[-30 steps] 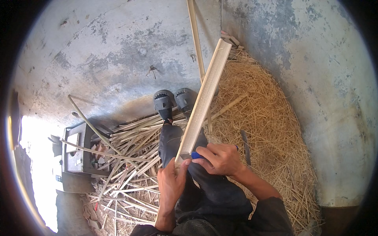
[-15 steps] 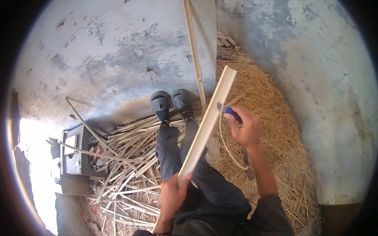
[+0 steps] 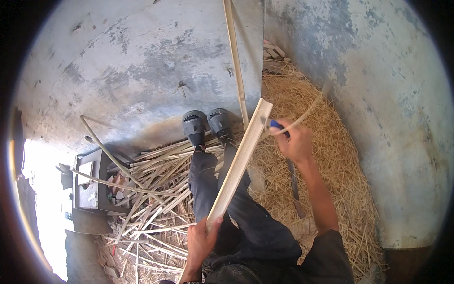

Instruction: The person uses a knife to shave and smooth a long, thin piece of bamboo. They hold the bamboo strip with their left hand and repeatedly scrape the surface with the knife in their right hand, removing thin layers of material.

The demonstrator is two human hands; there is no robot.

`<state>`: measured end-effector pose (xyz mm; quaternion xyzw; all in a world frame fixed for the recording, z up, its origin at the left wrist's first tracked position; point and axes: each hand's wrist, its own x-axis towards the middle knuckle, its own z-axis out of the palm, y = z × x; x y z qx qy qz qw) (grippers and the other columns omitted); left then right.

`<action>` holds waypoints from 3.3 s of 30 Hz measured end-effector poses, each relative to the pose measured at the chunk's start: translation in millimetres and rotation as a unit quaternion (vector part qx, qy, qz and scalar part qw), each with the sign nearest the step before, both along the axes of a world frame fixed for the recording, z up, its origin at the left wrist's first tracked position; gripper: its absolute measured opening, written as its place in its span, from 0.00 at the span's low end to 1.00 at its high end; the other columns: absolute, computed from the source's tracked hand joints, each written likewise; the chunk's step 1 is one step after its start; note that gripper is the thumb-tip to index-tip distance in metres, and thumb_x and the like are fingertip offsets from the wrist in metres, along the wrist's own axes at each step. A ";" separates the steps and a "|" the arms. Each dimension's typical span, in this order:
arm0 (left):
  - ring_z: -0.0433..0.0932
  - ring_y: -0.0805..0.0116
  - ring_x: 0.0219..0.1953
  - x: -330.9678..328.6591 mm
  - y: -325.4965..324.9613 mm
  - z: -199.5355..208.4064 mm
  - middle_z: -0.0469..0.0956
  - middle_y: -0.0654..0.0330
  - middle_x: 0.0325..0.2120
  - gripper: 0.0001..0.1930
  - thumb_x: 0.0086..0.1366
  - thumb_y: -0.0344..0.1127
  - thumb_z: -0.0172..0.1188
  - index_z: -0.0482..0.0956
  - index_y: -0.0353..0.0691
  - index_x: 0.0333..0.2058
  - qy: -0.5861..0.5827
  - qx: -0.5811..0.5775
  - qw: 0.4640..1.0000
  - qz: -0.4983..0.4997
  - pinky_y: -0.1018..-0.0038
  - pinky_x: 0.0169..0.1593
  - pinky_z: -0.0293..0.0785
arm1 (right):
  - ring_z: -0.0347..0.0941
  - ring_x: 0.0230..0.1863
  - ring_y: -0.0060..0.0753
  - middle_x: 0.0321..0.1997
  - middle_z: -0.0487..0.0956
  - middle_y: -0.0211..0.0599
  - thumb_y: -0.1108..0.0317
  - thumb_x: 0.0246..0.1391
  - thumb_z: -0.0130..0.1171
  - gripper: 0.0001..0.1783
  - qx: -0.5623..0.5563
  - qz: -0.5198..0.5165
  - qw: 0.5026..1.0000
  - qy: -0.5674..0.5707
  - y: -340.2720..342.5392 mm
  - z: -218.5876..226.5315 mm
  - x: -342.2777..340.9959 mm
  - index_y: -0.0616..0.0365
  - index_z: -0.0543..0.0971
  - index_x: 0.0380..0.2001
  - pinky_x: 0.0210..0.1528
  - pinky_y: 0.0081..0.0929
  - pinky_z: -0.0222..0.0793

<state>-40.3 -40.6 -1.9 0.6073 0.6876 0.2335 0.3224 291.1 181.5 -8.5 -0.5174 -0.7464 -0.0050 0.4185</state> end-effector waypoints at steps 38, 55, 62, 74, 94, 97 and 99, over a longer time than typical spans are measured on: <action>0.74 0.81 0.16 41.9 37.5 38.7 0.75 0.66 0.14 0.19 0.79 0.46 0.64 0.88 0.31 0.46 -0.249 -0.043 0.967 -0.029 0.76 0.22 0.68 | 0.63 0.32 0.09 0.31 0.71 0.13 0.64 0.71 0.65 0.12 -0.262 0.143 0.814 0.498 -133.3 -4.1 -41.6 0.59 0.84 0.51 0.36 0.15 0.59; 0.77 0.75 0.16 67.7 20.4 52.2 0.77 0.62 0.14 0.18 0.79 0.45 0.63 0.87 0.32 0.43 -0.183 -0.025 0.977 -0.108 0.73 0.23 0.70 | 0.66 0.28 0.08 0.28 0.75 0.16 0.66 0.68 0.69 0.12 -0.199 0.138 0.831 0.501 -162.2 22.2 -45.6 0.63 0.85 0.47 0.31 0.16 0.61; 0.81 0.67 0.17 63.9 19.5 58.3 0.78 0.58 0.14 0.18 0.78 0.45 0.64 0.84 0.33 0.37 -0.166 -0.037 0.981 -0.093 0.67 0.26 0.74 | 0.66 0.28 0.08 0.28 0.75 0.16 0.64 0.68 0.70 0.12 -0.207 0.132 0.844 0.477 -158.7 22.9 -47.9 0.63 0.85 0.45 0.31 0.16 0.60; 0.82 0.63 0.17 62.3 22.1 54.9 0.79 0.56 0.14 0.18 0.78 0.45 0.64 0.83 0.32 0.37 -0.164 -0.020 0.982 -0.089 0.65 0.25 0.74 | 0.65 0.30 0.08 0.30 0.74 0.16 0.68 0.68 0.68 0.09 -0.229 0.142 0.837 0.476 -156.4 20.6 -47.4 0.63 0.84 0.46 0.32 0.15 0.61; 0.79 0.71 0.17 66.6 49.5 41.3 0.78 0.60 0.16 0.18 0.78 0.45 0.65 0.83 0.30 0.43 -0.165 0.000 0.976 -0.143 0.70 0.25 0.73 | 0.63 0.28 0.08 0.27 0.71 0.14 0.66 0.64 0.72 0.11 -0.232 0.098 0.870 0.424 -143.9 24.3 -40.6 0.61 0.84 0.43 0.31 0.15 0.59; 0.82 0.65 0.23 62.0 54.2 34.4 0.80 0.55 0.20 0.20 0.73 0.46 0.70 0.80 0.30 0.44 -0.135 0.038 0.976 -0.165 0.68 0.29 0.74 | 0.64 0.28 0.08 0.27 0.73 0.15 0.64 0.63 0.73 0.13 -0.241 0.098 0.872 0.415 -135.7 19.8 -36.9 0.61 0.83 0.43 0.31 0.15 0.59; 0.83 0.62 0.26 60.6 58.2 40.2 0.81 0.52 0.23 0.23 0.70 0.46 0.74 0.78 0.31 0.45 -0.134 0.064 0.971 -0.188 0.66 0.32 0.75 | 0.64 0.28 0.09 0.27 0.74 0.17 0.63 0.63 0.73 0.14 -0.228 0.095 0.882 0.402 -130.1 17.4 -35.5 0.61 0.83 0.43 0.31 0.16 0.60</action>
